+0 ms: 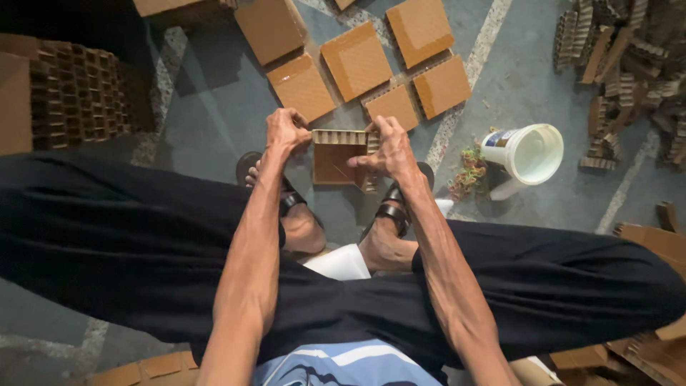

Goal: The person sits on the floor and assembles small cardboard boxes. They apply glue to the edges of the cardboard pieces, press them together, and secure the assembled units with rubber bands.

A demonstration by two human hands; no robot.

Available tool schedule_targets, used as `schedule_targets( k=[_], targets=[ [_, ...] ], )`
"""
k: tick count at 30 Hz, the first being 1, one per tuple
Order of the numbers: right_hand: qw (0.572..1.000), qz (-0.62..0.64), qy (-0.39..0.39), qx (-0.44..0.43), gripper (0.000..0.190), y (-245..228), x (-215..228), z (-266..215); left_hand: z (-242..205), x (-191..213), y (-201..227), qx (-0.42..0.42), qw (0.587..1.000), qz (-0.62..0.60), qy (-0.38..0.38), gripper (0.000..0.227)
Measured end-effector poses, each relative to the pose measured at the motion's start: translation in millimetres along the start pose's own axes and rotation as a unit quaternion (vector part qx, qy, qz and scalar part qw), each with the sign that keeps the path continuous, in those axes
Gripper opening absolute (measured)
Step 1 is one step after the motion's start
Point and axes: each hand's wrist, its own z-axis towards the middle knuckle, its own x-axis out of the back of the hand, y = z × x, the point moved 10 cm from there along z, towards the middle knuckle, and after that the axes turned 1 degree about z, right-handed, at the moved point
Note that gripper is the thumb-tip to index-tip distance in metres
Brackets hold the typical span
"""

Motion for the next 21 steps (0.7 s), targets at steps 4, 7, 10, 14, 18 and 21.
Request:
schedule_targets(
  k=[4,7,10,14,18,21],
  targets=[
    [0.999,0.005,0.011,0.03,0.078,-7.3,2.9,-0.1,-14.7,11.9,-17.5,0.038,0.998,0.03,0.029,0.027],
    [1.0,0.022,0.006,0.008,0.078,-4.1,2.6,3.2,-24.6,36.5,-10.5,0.062,0.988,0.129,0.05,0.019],
    [1.0,0.02,0.008,-0.002,0.079,-2.5,1.0,-3.0,-32.9,52.4,21.3,0.048,0.982,0.164,0.084,0.013],
    [0.998,0.026,0.042,0.046,0.078,-10.6,6.2,-4.6,-58.9,52.2,103.7,-0.139,0.975,0.098,0.144,0.041],
    [0.997,0.029,0.073,0.028,0.086,-7.8,7.2,-9.1,-86.2,-7.9,160.8,-0.255,0.951,0.17,0.048,0.087],
    [0.992,0.048,0.116,-0.013,0.088,0.1,5.3,-23.0,-88.7,-41.8,147.3,-0.173,0.958,0.226,-0.021,0.098]
  ],
)
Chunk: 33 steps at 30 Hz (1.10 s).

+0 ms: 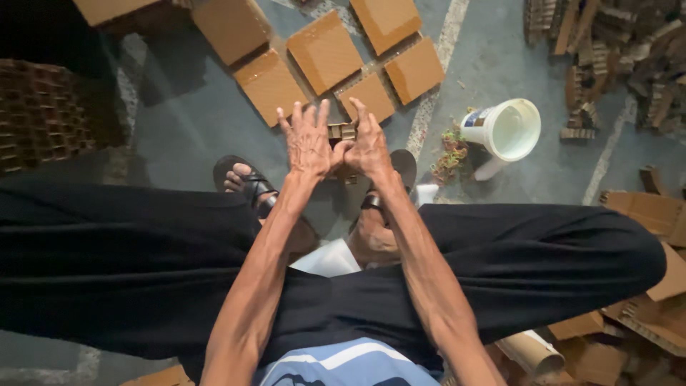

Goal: The person sits on the floor and assembles small cardboard boxes. They apply glue to the edges of the cardboard pieces, press them together, and secure the assembled units with rubber bands.

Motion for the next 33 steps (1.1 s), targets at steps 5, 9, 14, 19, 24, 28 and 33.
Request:
schedule_targets(
  k=[5,9,14,19,24,28,33],
  targets=[
    [0.989,0.03,0.12,-0.085,0.082,5.7,-6.5,-44.9,0.0,-3.8,-4.0,0.003,0.999,-0.001,0.038,0.102],
    [0.98,-0.035,0.159,-0.111,0.102,7.1,-14.0,-88.7,1.6,-5.9,-4.3,-0.003,0.999,-0.004,0.045,0.101],
    [0.958,0.039,0.127,-0.255,0.105,44.6,-27.6,-113.9,4.0,-5.1,-4.8,0.003,0.999,-0.008,0.046,0.102],
    [0.968,0.057,0.15,-0.19,0.103,37.4,-27.5,-110.1,2.1,-6.7,-4.7,0.004,0.999,-0.001,0.041,0.102],
    [0.975,0.045,0.146,-0.159,0.097,40.1,-35.2,-111.1,1.2,-9.0,-4.9,0.002,0.999,0.002,0.049,0.1],
    [0.984,0.015,0.158,-0.083,0.084,35.7,-33.6,-107.8,0.9,-6.4,-4.3,0.0,0.999,-0.011,0.042,0.099],
    [0.989,0.008,0.107,-0.104,0.078,35.6,-37.8,-100.1,-14.2,34.4,24.4,-0.065,0.986,0.072,0.137,0.095]
  ],
)
